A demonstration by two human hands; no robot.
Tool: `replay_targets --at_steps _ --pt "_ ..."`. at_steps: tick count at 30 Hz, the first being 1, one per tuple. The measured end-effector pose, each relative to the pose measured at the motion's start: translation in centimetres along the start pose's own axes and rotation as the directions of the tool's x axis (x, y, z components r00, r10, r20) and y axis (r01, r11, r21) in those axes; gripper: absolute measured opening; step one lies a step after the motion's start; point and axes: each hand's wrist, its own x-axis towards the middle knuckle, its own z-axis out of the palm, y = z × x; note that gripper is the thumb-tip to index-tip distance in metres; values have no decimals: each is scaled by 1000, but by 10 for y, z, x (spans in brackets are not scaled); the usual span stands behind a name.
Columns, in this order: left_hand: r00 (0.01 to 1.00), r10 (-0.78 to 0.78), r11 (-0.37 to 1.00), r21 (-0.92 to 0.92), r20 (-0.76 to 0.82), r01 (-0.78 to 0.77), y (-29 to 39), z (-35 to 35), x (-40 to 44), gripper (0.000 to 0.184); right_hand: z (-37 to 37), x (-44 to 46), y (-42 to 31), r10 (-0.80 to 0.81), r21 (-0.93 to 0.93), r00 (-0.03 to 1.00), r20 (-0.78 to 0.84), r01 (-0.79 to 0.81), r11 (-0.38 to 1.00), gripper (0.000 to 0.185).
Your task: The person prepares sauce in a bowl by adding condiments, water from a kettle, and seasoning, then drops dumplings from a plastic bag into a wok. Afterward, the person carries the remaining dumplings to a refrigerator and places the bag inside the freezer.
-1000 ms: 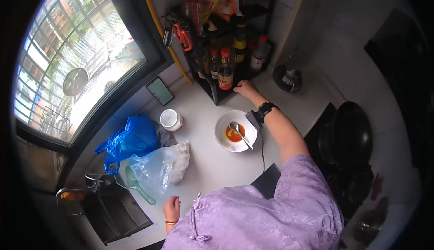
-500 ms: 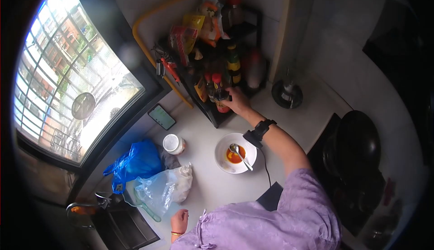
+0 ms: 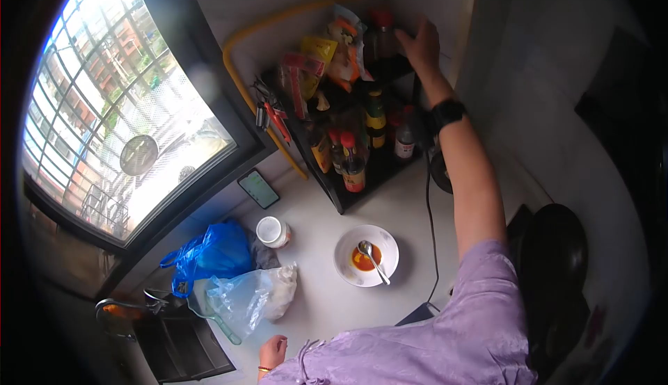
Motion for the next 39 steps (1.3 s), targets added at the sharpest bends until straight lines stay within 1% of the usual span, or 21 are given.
replay_targets --at_steps 4,8,10,13,14,16,17,19,21,23,25,27,28,30,31,32,34,35,36,38,39 --pt "1000 -10 1000 -16 -21 10 3 0 8 11 34 38 24 28 62 999 21 -30 998 74" --pt "998 -64 998 6 -3 64 3 2 12 12 62 52 30 88 86 991 105 -97 991 76" --pt "997 -83 997 -6 2 83 0 4 12 12 79 55 41 141 213 966 217 -188 959 76" --pt "994 -107 994 -34 4 108 -7 7 12 13 77 52 27 230 155 913 337 -295 943 70" --pt "994 -109 993 -50 -1 109 -8 9 14 13 76 53 24 227 162 912 341 -294 942 70" --pt "995 -101 995 -25 2 101 -10 9 15 14 73 55 28 153 320 842 518 -356 878 64" --pt "997 -82 997 0 8 82 -11 10 16 14 78 53 33 147 321 839 524 -355 878 64" --pt "995 -97 995 -16 24 98 -8 9 19 14 89 49 42 216 185 918 333 -288 940 57" --pt "993 -111 993 -26 45 112 -2 6 22 15 62 40 16 257 182 917 305 -321 929 60" --pt "999 -23 999 36 29 22 6 0 24 14 48 27 4 298 184 914 275 -354 917 64" --pt "999 6 999 31 34 -7 7 -2 25 14 42 14 16 311 138 948 -64 -300 944 74" --pt "998 42 999 21 36 -43 16 -8 26 13 8 0 8 328 108 938 -110 -316 942 83" --pt "996 64 998 -9 57 -63 26 -15 25 13 -10 -12 11 342 315 937 -74 -303 899 79" --pt "993 95 995 -44 73 -92 39 -29 26 13 -53 -46 -17 381 643 924 -13 -284 711 72" --pt "988 127 971 -216 90 -105 44 -34 27 14 -80 -66 -52 410 759 912 16 -278 589 68" --pt "981 163 917 -383 105 -111 48 -39 28 14 -101 -86 -76 425 765 900 92 -337 549 66" --pt "959 236 700 -712 158 -56 55 -48 34 20 -134 -135 -123 449 759 850 275 -479 440 63" --pt "942 290 601 -798 168 -43 60 -55 38 25 -145 -162 -148 453 743 807 379 -557 370 63" --pt "923 345 491 -871 171 -22 68 -61 42 33 -152 -189 -174 409 689 787 461 -608 393 63" --pt "923 332 264 -959 193 105 92 -69 46 44 -159 -253 -219 306 654 686 660 -725 216 59" --pt "916 347 265 -958 202 110 102 -70 47 44 -171 -271 -256 282 578 600 748 -799 167 58"
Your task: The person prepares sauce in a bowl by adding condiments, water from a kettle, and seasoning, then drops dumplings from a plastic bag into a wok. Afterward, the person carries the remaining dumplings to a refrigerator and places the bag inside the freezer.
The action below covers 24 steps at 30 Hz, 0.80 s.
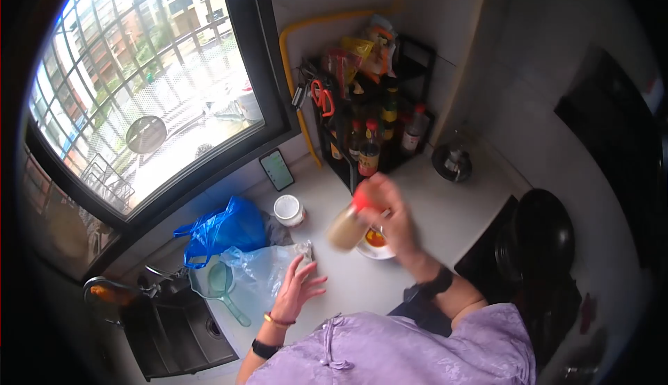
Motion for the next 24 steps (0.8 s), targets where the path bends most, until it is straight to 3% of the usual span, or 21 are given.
replay_targets --at_steps 2,3,4,6,7,8,9,10,12,13,14,16,18,20,21,22,23,24 --pt "996 40 942 -335 85 -9 2 8 1 51 29 -45 30 158 52 982 105 -164 985 61" --pt "994 35 942 -337 102 2 0 6 -5 51 42 -64 37 156 -43 977 148 -151 988 61" --pt "990 63 926 -378 124 -12 -1 2 -11 52 56 -82 38 73 -245 988 132 -39 969 59" --pt "983 88 909 -417 163 -12 -5 -9 -26 54 67 -104 37 77 -373 981 176 -6 928 58" --pt "989 24 917 -398 148 37 -11 -17 -38 55 68 -114 37 72 -379 985 158 -7 925 58" --pt "990 -43 921 -379 133 91 -18 -25 -48 57 67 -122 37 -8 -561 971 240 146 815 58" --pt "967 -118 902 -383 226 200 -24 -37 -56 55 68 -130 37 -59 -704 942 331 288 649 57" --pt "959 -135 898 -379 248 224 -29 -47 -63 55 71 -138 35 -58 -718 950 307 271 641 57" --pt "808 -244 800 -359 537 480 -38 -58 -77 55 81 -156 31 116 -686 824 554 374 624 56" --pt "823 -267 784 -383 502 488 -38 -56 -86 54 88 -168 33 77 -729 825 560 447 519 50" --pt "807 -286 772 -374 517 514 -33 -52 -95 54 92 -176 36 85 -745 840 536 423 515 50" --pt "941 -315 836 -434 124 337 -23 -43 -112 52 99 -192 43 41 -818 921 389 324 475 47" --pt "986 -164 973 -160 26 166 -25 -52 -117 46 105 -202 51 -23 -818 952 305 275 505 40" --pt "992 -117 986 -127 -36 112 -26 -59 -121 38 115 -214 60 -114 -823 968 222 249 510 35" --pt "991 -136 985 -111 -8 134 -23 -51 -124 38 114 -210 77 -75 -747 993 92 118 654 33" --pt "964 238 951 230 -116 -207 -16 -36 -127 35 106 -206 88 -17 -634 1000 -21 0 774 31" --pt "796 599 694 555 -89 -459 -10 -25 -130 31 103 -202 70 589 -49 808 -28 -590 806 30" --pt "806 588 693 560 -73 -454 -2 -22 -133 31 103 -208 74 642 158 766 -6 -634 757 31"
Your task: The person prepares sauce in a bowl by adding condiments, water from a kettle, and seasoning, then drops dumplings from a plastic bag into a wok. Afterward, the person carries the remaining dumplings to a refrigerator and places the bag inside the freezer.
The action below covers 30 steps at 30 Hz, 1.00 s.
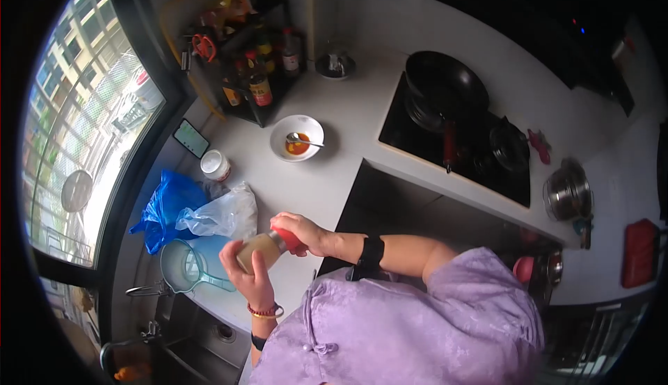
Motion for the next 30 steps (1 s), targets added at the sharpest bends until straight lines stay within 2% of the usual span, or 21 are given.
replay_targets --at_steps 2,4,5,6,7,8,9,10,12,13,14,15,16,18,20,21,22,23,26,28,30 --pt "973 178 958 199 144 -205 10 2 13 30 -5 -7 -7 -21 -36 1000 -2 21 999 43" --pt "975 192 963 170 116 -210 -7 6 18 26 -10 -23 -22 -38 -130 999 13 40 991 51" --pt "972 -155 967 -176 178 186 -11 7 19 26 -12 -29 -29 -56 -221 998 23 60 974 59" --pt "829 -436 702 -444 350 557 -15 11 20 28 -17 -29 -28 -63 -215 998 19 65 975 59" --pt "711 -597 529 -485 371 697 -23 21 19 33 -21 -28 -24 -567 -651 816 112 491 579 66" --pt "706 -599 528 -476 378 703 -25 26 18 33 -23 -32 -25 -795 -821 440 418 558 -123 73" --pt "568 -618 351 -456 543 818 -25 31 16 34 -24 -46 -28 -684 -848 574 451 515 -127 71" --pt "414 -595 165 -400 689 902 -26 37 15 35 -32 -51 -30 -688 -852 575 442 510 -121 71" --pt "389 -597 141 -386 701 912 -24 49 13 34 -44 -53 -32 -574 -895 711 407 435 -97 63" --pt "639 -568 490 -411 518 769 -18 56 12 31 -54 -45 -24 -719 -889 590 367 450 -84 51" --pt "841 -431 776 -342 326 530 -11 64 12 28 -67 -18 -2 -856 -818 515 30 505 276 46" --pt "978 124 986 87 166 -140 1 74 17 24 -87 -11 0 -398 -420 914 -80 332 845 47" --pt "885 328 843 321 330 -432 32 77 19 27 -100 -12 -1 189 55 972 137 -198 979 50" --pt "858 395 812 311 329 -493 35 81 22 28 -96 -24 -16 93 -83 995 24 -91 992 58" --pt "934 259 928 203 247 -312 10 82 29 27 -83 -48 -49 -73 -62 996 42 75 995 63" --pt "969 -85 995 -30 232 95 9 83 31 24 -85 -51 -48 -233 -328 973 4 221 918 66" --pt "852 -382 817 -300 358 492 9 81 34 24 -86 -51 -48 -403 -571 915 13 337 748 70" --pt "763 -477 708 -323 437 628 3 80 34 26 -85 -48 -48 -759 -858 594 266 505 94 73" --pt "517 -520 418 -325 680 848 -18 82 27 31 -78 -63 -49 -631 -860 657 413 510 -32 70" --pt "481 -526 356 -332 702 873 -26 88 26 34 -74 -61 -53 -629 -863 678 381 505 21 63" --pt "376 -540 164 -344 753 924 -39 101 28 37 -73 -42 -58 -632 -949 767 108 268 163 53"
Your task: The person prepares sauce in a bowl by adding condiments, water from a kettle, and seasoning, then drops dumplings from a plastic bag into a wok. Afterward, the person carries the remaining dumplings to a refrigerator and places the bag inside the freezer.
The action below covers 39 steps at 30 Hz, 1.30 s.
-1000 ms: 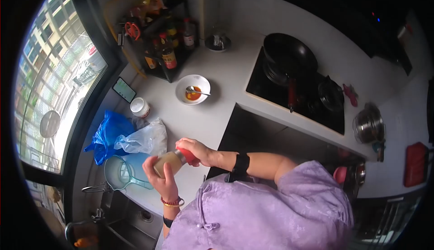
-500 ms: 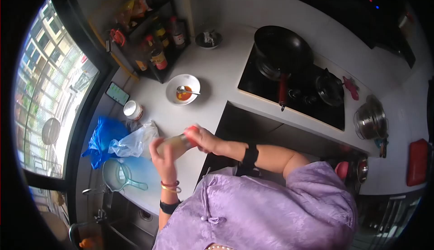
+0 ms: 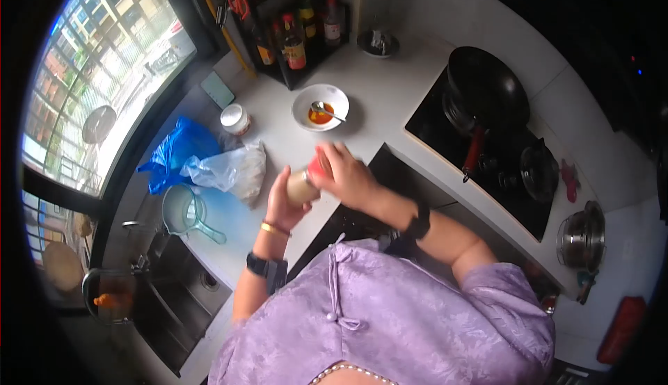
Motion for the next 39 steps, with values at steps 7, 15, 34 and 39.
replay_targets --at_steps 7,15,34,39 --pt "902 160 942 -334 401 -19 97 41 61 46 -62 167 -44 -250 -101 956 152 266 959 48" --pt "910 104 982 -189 402 -28 114 83 72 48 -108 159 -31 -173 72 984 41 169 983 34" --pt "740 90 996 -49 667 -77 6 252 181 49 -314 85 102 42 81 983 -180 -28 996 44" --pt "761 -24 997 -38 649 64 -26 295 217 44 -355 61 139 246 95 952 -184 -232 968 43"
